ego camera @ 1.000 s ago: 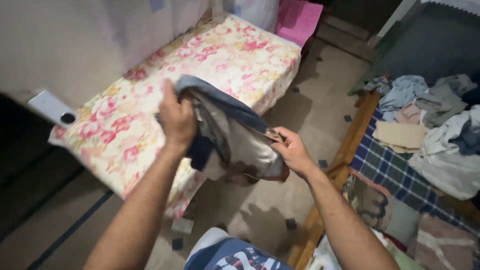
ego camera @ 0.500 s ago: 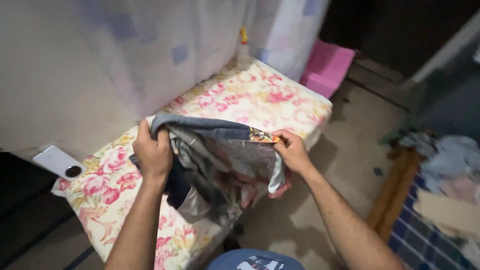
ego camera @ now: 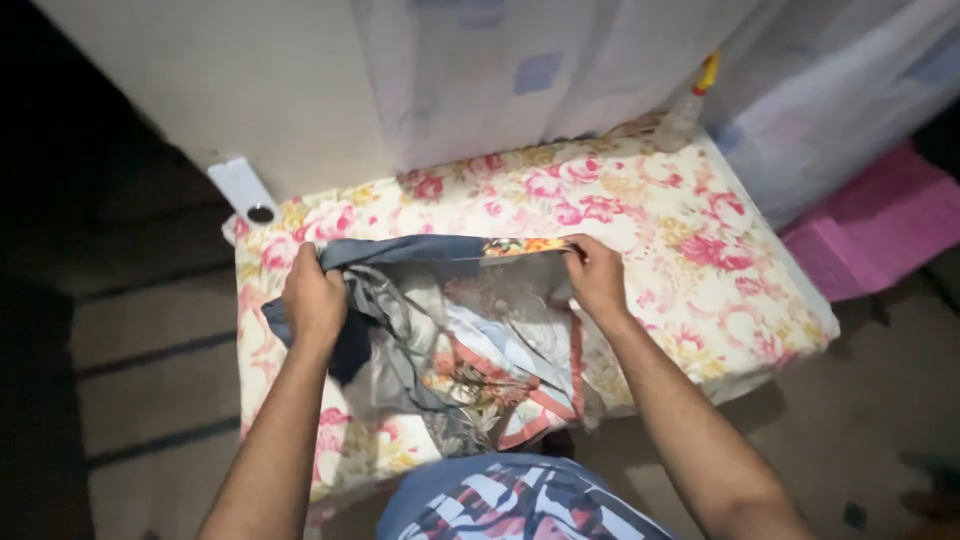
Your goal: Folding a white shirt and a patterned grey garment on a floral-covered surface.
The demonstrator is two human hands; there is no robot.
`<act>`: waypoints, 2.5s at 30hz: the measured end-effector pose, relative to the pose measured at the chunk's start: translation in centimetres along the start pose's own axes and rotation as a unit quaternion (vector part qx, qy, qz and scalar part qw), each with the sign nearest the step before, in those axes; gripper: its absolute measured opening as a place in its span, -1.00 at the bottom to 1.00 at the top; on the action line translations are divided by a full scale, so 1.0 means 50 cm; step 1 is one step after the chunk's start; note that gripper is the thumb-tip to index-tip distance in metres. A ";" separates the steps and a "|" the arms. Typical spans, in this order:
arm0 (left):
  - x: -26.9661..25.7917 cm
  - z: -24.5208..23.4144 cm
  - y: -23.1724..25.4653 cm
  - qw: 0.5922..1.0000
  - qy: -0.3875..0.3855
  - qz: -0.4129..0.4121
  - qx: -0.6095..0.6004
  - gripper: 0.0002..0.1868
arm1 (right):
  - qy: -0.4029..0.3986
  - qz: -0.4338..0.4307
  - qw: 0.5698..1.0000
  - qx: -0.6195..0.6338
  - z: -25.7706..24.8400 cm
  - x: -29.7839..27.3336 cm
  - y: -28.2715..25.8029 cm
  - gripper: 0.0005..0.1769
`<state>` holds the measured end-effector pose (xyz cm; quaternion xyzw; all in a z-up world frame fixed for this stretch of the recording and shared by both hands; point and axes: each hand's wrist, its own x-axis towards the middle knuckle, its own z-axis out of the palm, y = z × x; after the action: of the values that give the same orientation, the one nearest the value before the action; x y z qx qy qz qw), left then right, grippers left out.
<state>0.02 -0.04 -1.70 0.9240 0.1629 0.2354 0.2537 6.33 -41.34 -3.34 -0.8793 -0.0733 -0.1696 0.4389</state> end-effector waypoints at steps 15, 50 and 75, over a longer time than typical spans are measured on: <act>-0.423 0.283 0.199 0.902 -0.375 0.213 -0.010 -0.82 | -0.432 0.040 0.901 -0.028 -0.065 -0.007 0.067 -0.59; -0.186 0.120 0.351 0.854 -0.280 0.056 -0.436 -0.84 | -0.317 0.166 0.902 0.242 -0.054 -0.021 -0.001 -0.73; -0.156 0.121 0.413 0.860 -0.209 0.083 -0.457 -0.89 | -0.282 0.094 0.906 0.300 -0.112 0.024 -0.092 -0.72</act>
<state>0.37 -22.59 2.18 0.7416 -0.0972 0.1045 0.6555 4.86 -43.03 3.63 -0.7198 -0.1584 0.1581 0.6572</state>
